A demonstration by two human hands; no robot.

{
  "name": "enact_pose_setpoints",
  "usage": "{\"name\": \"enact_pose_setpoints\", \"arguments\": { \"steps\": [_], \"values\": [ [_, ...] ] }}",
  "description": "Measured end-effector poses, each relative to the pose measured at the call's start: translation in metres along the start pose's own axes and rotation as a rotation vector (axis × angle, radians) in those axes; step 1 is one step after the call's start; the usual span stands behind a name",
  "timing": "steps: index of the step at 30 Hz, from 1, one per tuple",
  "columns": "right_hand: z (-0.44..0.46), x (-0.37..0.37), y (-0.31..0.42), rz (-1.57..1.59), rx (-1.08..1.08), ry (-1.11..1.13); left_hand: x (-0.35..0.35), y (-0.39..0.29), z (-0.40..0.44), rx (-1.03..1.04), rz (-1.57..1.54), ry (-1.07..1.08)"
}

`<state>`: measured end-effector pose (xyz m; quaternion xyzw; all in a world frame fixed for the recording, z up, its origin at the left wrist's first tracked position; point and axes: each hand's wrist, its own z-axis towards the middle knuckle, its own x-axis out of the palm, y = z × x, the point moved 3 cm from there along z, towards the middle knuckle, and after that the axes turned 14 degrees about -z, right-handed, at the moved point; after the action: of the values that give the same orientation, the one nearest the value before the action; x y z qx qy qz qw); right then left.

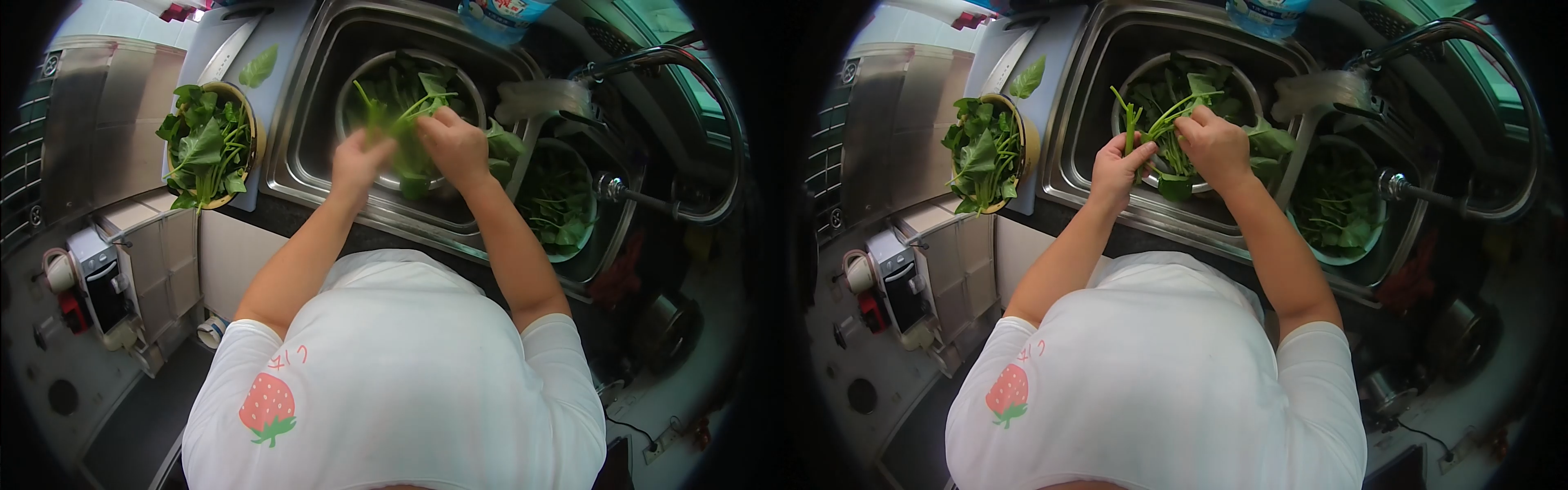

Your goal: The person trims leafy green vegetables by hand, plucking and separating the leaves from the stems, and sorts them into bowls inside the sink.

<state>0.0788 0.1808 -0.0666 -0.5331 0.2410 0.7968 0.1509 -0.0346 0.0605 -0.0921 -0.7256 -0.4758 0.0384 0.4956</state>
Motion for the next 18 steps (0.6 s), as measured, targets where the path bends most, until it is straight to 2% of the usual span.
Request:
{"name": "enact_pose_setpoints", "arguments": {
  "steps": [1,4,7,8,10,12,13,14,16,18],
  "values": [
    [0.002,0.000,0.003,-0.019,-0.002,0.024,0.003,-0.003,-0.003,0.001,-0.020,-0.008],
    [0.003,0.000,0.002,0.293,0.069,-0.070,0.003,-0.007,-0.005,0.019,-0.054,0.004],
    [-0.003,0.036,-0.018,1.215,0.813,0.112,0.000,-0.009,0.000,0.047,-0.039,0.019],
    [-0.005,0.039,-0.033,1.324,1.028,0.094,-0.001,-0.009,0.001,0.055,-0.030,0.019],
    [-0.002,0.022,-0.048,1.454,1.031,-0.043,-0.004,-0.015,0.003,0.053,0.028,0.012],
    [0.010,0.004,-0.045,1.134,0.682,-0.053,-0.012,-0.015,0.003,0.061,0.144,0.013],
    [0.013,-0.006,-0.042,0.969,0.514,-0.058,-0.010,-0.017,0.002,0.153,0.187,0.075],
    [0.016,-0.011,-0.034,0.681,0.392,0.091,-0.008,-0.018,0.001,0.169,0.203,0.090],
    [0.023,-0.024,-0.007,0.406,-0.037,-0.061,-0.005,-0.021,0.002,0.206,0.235,0.124],
    [0.024,-0.022,0.001,0.236,-0.142,0.050,0.001,-0.030,0.000,0.464,0.488,0.209]
  ]
}}
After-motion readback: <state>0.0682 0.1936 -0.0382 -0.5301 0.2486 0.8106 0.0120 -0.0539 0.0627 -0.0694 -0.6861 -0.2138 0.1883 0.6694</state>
